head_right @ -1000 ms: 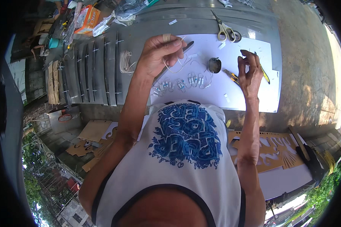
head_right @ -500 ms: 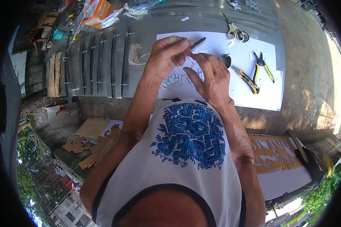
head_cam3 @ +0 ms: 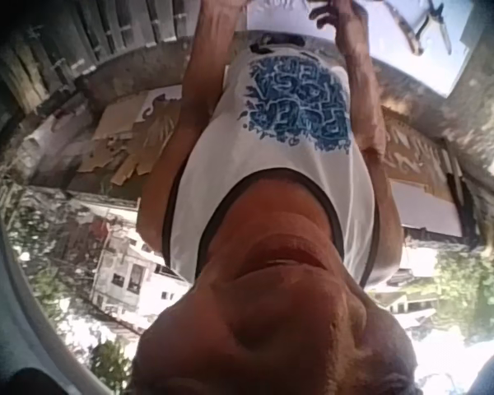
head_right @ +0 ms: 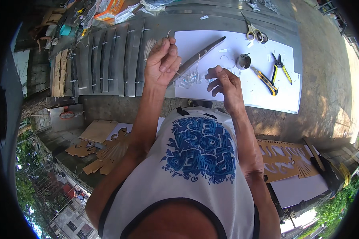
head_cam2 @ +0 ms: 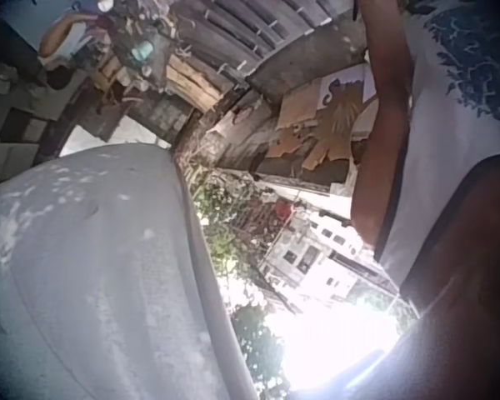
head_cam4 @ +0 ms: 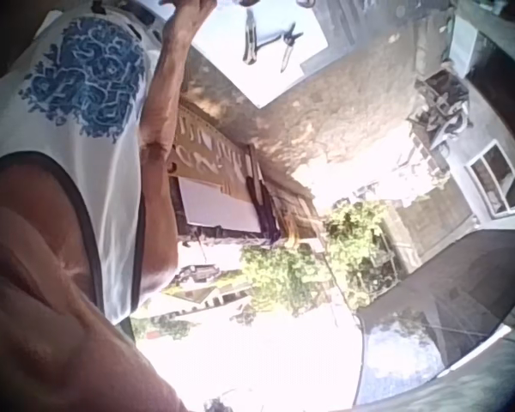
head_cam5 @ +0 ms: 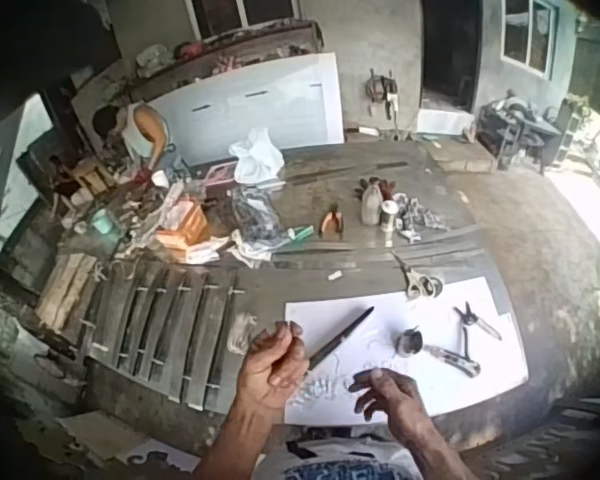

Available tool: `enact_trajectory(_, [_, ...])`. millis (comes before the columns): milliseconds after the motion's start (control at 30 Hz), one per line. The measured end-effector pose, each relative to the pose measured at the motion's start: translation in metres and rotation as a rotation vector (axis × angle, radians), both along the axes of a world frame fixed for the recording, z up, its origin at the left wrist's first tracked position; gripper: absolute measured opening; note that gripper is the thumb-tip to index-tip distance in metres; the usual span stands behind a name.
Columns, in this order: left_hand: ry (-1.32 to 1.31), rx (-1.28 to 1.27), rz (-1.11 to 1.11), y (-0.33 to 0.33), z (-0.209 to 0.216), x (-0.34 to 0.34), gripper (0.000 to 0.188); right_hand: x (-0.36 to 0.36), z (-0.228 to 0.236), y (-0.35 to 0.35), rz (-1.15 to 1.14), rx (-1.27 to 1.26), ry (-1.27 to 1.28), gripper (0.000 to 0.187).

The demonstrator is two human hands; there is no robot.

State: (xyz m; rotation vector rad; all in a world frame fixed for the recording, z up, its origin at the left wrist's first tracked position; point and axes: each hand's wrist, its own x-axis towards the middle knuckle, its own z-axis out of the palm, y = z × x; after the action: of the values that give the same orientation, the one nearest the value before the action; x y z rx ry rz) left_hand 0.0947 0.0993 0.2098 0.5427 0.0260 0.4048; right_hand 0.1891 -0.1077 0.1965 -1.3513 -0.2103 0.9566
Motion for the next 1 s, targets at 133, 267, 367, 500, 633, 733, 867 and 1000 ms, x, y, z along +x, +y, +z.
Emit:
enact_trajectory(133, [0.026,0.005,0.002,-0.005,-0.011,0.001,0.025,-0.005,0.005,0.017,0.11,0.194,0.197,0.036])
enact_trajectory(267, [0.153,0.022,0.002,-0.015,-0.016,-0.016,0.027,-0.021,-0.005,0.019,0.133,0.283,0.271,0.008])
enact_trajectory(367, [0.652,0.51,0.428,-0.026,-0.012,-0.008,0.035,-0.014,-0.014,0.018,0.124,0.192,0.118,0.01])
enact_trajectory(500, [0.826,1.249,0.761,-0.042,-0.021,-0.039,0.037,-0.036,-0.022,0.004,0.018,-0.026,-0.082,0.017])
enact_trajectory(633, [0.744,1.092,0.286,-0.062,-0.012,-0.037,0.024,-0.028,-0.022,-0.001,0.015,-0.122,-0.126,0.02])
enact_trajectory(733, [0.729,0.885,0.065,-0.075,-0.018,-0.044,0.024,-0.044,-0.015,-0.01,0.02,-0.16,-0.232,0.022])
enact_trajectory(867, [0.629,0.814,0.113,-0.078,-0.024,-0.031,0.018,-0.034,-0.013,-0.01,0.02,-0.213,-0.385,0.021])
enact_trajectory(1000, [0.571,0.616,0.118,-0.089,-0.03,-0.035,0.017,-0.033,-0.005,-0.013,0.097,-0.222,-0.381,0.022])
